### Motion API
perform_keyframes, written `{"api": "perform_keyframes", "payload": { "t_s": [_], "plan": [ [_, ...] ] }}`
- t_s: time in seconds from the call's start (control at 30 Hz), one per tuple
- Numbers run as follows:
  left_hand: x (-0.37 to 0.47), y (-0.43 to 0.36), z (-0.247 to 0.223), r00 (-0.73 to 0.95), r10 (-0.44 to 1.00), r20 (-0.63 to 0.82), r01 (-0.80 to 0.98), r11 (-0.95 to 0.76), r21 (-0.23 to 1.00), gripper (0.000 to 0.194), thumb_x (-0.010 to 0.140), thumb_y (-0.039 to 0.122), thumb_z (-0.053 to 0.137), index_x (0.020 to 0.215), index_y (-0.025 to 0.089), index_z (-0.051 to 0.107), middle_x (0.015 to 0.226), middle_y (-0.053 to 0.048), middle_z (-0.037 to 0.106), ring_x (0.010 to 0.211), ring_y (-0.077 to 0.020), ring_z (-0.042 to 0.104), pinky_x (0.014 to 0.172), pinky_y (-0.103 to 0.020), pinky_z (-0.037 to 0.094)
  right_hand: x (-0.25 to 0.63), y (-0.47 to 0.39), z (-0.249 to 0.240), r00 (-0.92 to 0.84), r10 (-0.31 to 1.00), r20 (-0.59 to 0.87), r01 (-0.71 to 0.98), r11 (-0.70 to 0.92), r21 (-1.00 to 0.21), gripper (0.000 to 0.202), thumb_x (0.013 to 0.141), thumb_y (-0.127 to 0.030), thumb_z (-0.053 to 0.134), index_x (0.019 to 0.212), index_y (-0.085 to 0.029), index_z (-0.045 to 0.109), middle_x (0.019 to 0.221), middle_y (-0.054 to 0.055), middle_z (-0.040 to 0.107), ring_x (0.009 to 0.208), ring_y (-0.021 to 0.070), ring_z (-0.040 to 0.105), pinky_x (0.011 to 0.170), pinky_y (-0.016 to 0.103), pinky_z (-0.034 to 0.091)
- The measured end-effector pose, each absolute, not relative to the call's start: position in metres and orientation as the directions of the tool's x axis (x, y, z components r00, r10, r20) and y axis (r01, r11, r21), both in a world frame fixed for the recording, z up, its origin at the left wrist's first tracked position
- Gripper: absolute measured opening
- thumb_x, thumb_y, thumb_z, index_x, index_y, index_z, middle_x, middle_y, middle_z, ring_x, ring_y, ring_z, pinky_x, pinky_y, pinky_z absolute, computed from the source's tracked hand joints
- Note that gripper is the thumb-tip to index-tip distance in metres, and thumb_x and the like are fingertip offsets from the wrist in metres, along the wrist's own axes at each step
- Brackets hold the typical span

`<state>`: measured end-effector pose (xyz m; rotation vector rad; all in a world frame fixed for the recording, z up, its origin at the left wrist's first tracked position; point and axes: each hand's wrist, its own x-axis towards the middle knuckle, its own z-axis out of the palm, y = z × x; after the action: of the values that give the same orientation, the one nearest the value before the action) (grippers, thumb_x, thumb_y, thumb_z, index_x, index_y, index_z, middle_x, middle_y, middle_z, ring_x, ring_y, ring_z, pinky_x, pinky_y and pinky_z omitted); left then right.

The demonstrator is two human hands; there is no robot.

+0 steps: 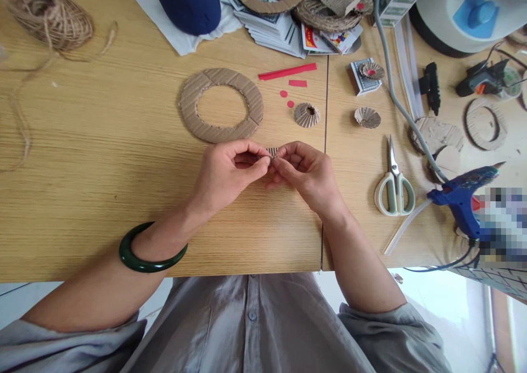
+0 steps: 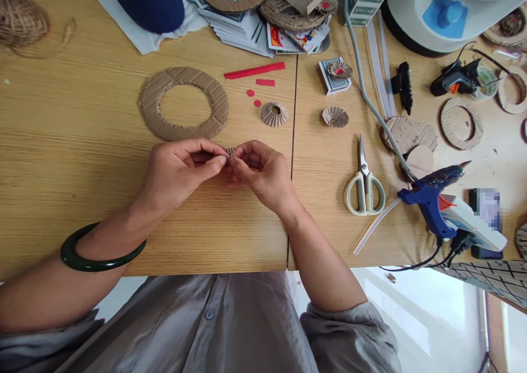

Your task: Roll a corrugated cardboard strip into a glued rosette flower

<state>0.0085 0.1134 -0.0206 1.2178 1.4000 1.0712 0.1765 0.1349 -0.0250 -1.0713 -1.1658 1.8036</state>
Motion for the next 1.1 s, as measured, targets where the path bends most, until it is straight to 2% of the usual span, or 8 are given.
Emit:
{"api": "perform_keyframes", "payload": {
  "t_s": [0.17, 0.37, 0.57, 0.7, 0.93, 1.1],
  "plan": [
    [0.006, 0.113, -0.025, -0.017, 0.995, -0.099, 0.164, 0.101, 0.981, 0.007, 0.078, 0.026, 0.075, 0.081, 0.020, 0.075, 0.084, -0.002, 0.080, 0.077, -0.0171, 0.074, 0.074, -0.028, 0.062, 0.176, 0.135, -0.026, -0.383, 0.888, -0.256, -0.138, -0.329, -0.934, 0.040, 0.075, -0.048, 0.086, 0.085, -0.017, 0.062, 0.074, -0.001, 0.070, 0.063, 0.0094, 0.066, 0.062, 0.025, 0.065],
    [0.002, 0.116, -0.020, 0.021, 0.986, -0.168, 0.123, 0.164, 0.979, 0.007, 0.076, 0.025, 0.076, 0.081, 0.020, 0.078, 0.083, -0.002, 0.079, 0.078, -0.0180, 0.074, 0.076, -0.029, 0.062, 0.180, 0.138, -0.027, -0.440, 0.857, -0.267, -0.144, -0.361, -0.921, 0.042, 0.075, -0.047, 0.087, 0.088, -0.017, 0.061, 0.071, -0.002, 0.070, 0.056, 0.0097, 0.065, 0.055, 0.025, 0.064],
    [-0.008, 0.123, -0.017, 0.232, 0.940, -0.250, -0.041, 0.267, 0.963, 0.007, 0.079, 0.029, 0.080, 0.080, 0.021, 0.081, 0.078, -0.003, 0.079, 0.078, -0.0194, 0.076, 0.083, -0.033, 0.063, 0.186, 0.142, -0.022, -0.531, 0.802, -0.274, -0.128, -0.395, -0.910, 0.042, 0.076, -0.046, 0.087, 0.088, -0.017, 0.060, 0.068, -0.004, 0.068, 0.055, 0.0102, 0.066, 0.055, 0.026, 0.065],
    [-0.012, 0.125, -0.020, 0.285, 0.924, -0.255, -0.088, 0.290, 0.953, 0.012, 0.080, 0.033, 0.082, 0.081, 0.021, 0.082, 0.081, -0.005, 0.080, 0.080, -0.0197, 0.076, 0.084, -0.034, 0.064, 0.185, 0.142, -0.022, -0.531, 0.808, -0.254, -0.148, -0.384, -0.911, 0.042, 0.075, -0.046, 0.088, 0.085, -0.017, 0.061, 0.068, -0.003, 0.068, 0.059, 0.0102, 0.066, 0.057, 0.026, 0.066],
    [-0.004, 0.123, -0.021, 0.185, 0.943, -0.275, -0.163, 0.306, 0.938, 0.011, 0.080, 0.030, 0.080, 0.079, 0.019, 0.081, 0.079, -0.004, 0.079, 0.075, -0.0163, 0.074, 0.080, -0.031, 0.063, 0.181, 0.139, -0.023, -0.471, 0.846, -0.249, -0.177, -0.367, -0.913, 0.041, 0.076, -0.048, 0.087, 0.085, -0.017, 0.061, 0.071, -0.003, 0.067, 0.060, 0.0099, 0.065, 0.059, 0.026, 0.066],
    [0.000, 0.121, -0.021, 0.034, 0.971, -0.238, -0.094, 0.241, 0.966, 0.007, 0.078, 0.027, 0.078, 0.076, 0.021, 0.079, 0.076, -0.002, 0.078, 0.073, -0.0157, 0.073, 0.076, -0.029, 0.061, 0.181, 0.139, -0.021, -0.462, 0.848, -0.259, -0.172, -0.373, -0.912, 0.041, 0.077, -0.050, 0.085, 0.088, -0.017, 0.064, 0.071, -0.003, 0.067, 0.057, 0.0092, 0.064, 0.060, 0.027, 0.066]
  ]
}}
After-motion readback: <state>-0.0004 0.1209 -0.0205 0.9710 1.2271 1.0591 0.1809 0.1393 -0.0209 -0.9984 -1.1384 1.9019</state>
